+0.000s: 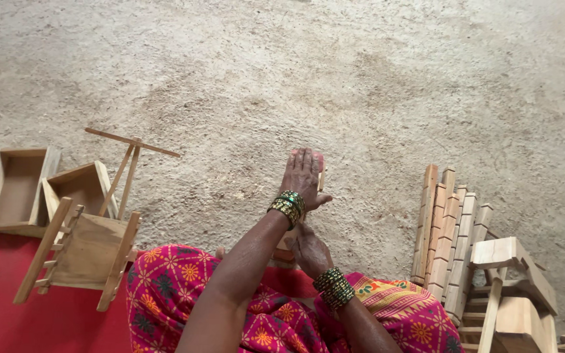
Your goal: The person assembles a miniature wooden rocking chair by hand. They fit the seat into the frame, attach the rockers, and then press the lid onto the seat to complete the unit.
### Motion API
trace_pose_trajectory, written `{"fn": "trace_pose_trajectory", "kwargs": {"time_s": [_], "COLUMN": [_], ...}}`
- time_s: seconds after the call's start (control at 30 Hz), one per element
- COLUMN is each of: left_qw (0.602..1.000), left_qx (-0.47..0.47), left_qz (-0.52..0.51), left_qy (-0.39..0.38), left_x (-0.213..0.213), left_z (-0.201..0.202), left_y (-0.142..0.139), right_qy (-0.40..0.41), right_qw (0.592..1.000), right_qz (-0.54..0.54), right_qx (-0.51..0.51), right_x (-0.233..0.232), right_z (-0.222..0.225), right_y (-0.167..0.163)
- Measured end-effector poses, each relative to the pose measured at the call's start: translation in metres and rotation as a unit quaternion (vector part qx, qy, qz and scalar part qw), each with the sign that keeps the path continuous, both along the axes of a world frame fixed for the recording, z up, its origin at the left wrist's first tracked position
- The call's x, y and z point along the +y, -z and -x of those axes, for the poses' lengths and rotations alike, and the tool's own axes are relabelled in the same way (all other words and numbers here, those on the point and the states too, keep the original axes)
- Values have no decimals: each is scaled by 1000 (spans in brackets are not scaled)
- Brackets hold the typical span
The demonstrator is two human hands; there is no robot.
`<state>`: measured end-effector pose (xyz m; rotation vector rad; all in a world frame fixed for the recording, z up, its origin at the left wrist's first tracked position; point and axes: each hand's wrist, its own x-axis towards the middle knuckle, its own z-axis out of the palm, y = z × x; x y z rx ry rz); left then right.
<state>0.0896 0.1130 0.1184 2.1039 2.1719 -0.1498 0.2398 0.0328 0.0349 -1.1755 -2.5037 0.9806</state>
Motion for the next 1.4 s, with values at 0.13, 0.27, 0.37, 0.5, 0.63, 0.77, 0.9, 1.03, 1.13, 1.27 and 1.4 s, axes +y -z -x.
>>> {"fn": "trace_pose_trajectory", "kwargs": {"time_s": [0.13, 0.27, 0.37, 0.5, 0.63, 0.77, 0.9, 1.03, 1.13, 1.27, 1.4], "left_qw": [999, 999, 999, 996, 984, 957, 938, 937, 925, 950, 976], "left_qx": [-15, 26, 29, 74, -43, -2, -18, 31, 27, 50, 55], "left_qz": [-8, 2, 3, -45, -173, -281, -333, -334, -368, -301, -206], "left_qy": [28, 43, 19, 3, 19, 68, 96, 99, 90, 72, 35], "left_x": [-28, -38, -14, 14, -1, -32, -50, -59, -89, -141, -175], "left_z": [-2, 1, 1, -2, 4, 10, 16, 18, 6, -17, -44], "left_y": [8, 14, 19, 39, 73, 89, 86, 90, 106, 119, 107], "right_qy": [6, -9, 8, 15, 1, 12, 14, 68, 143, 199, 141], "right_qw": [998, 999, 1000, 998, 999, 999, 995, 985, 967, 936, 970], "right_qz": [34, 3, 3, 35, 7, 15, 99, 143, 172, 196, 98], "right_qx": [-48, -48, -28, -48, -41, -41, -12, 61, 123, 216, 172], "right_x": [3, 2, 0, 2, 5, 8, 15, 27, 42, 44, 25], "right_z": [-1, 0, 0, -2, -1, 0, -4, -14, -26, -28, -18], "right_y": [9, 14, 9, 3, 7, 10, 8, 11, 12, 6, -6]}}
